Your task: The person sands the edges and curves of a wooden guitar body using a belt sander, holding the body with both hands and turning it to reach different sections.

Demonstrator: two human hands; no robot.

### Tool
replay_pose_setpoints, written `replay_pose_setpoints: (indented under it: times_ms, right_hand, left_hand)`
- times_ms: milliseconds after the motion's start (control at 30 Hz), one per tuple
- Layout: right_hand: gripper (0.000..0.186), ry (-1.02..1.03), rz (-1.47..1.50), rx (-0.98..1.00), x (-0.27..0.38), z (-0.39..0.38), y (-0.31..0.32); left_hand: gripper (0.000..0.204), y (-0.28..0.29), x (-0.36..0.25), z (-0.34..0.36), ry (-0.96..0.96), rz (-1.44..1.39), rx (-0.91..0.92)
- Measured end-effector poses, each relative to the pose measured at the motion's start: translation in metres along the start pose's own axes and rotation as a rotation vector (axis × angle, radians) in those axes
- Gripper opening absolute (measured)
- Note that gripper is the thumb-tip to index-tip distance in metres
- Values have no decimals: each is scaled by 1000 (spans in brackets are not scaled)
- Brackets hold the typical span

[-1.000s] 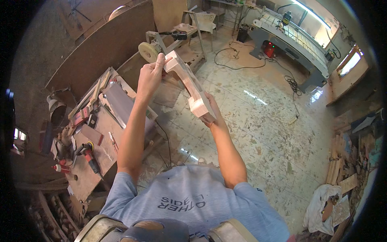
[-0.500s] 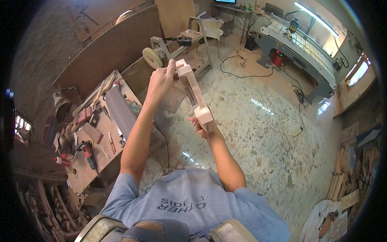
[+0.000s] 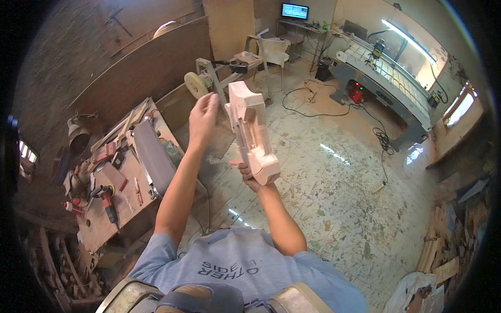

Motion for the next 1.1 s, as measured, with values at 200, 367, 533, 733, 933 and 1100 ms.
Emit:
replay_pose_setpoints:
  times_ms: [200,367,533,733,933,1100]
  right_hand:
    - [84,80,-248,196,-2,16,-39]
    - [91,43,-273,345,-8,21,-66]
    - [106,-179,-214,897,-22,30,-96]
    - [106,-67,-426,889,13,17,-145]
    - [100,156,-617,780,31,4,-163]
    - [100,147,-828,716,47,-2,-172]
  left_hand:
    - [90,-14,87,-75,740,-298,365]
    - [100,-2,91,-53,531,-269,286]
    - [103,-3,156,-69,596,-522,235]
    - [96,-19,50,-192,900,-944,639]
    - [80,-56,28,-165,697,-888,589]
    - [79,-60,12,-161,814,-1076,396]
Point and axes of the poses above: each hand's wrist, its own z-axis towards the middle knuckle, its own y-axis out of the back of the hand, x = y × z, the point moved 5 cm from there along z, towards the middle knuckle, and after that the axes turned 8 degrees about -y, right-handed, at the moved point
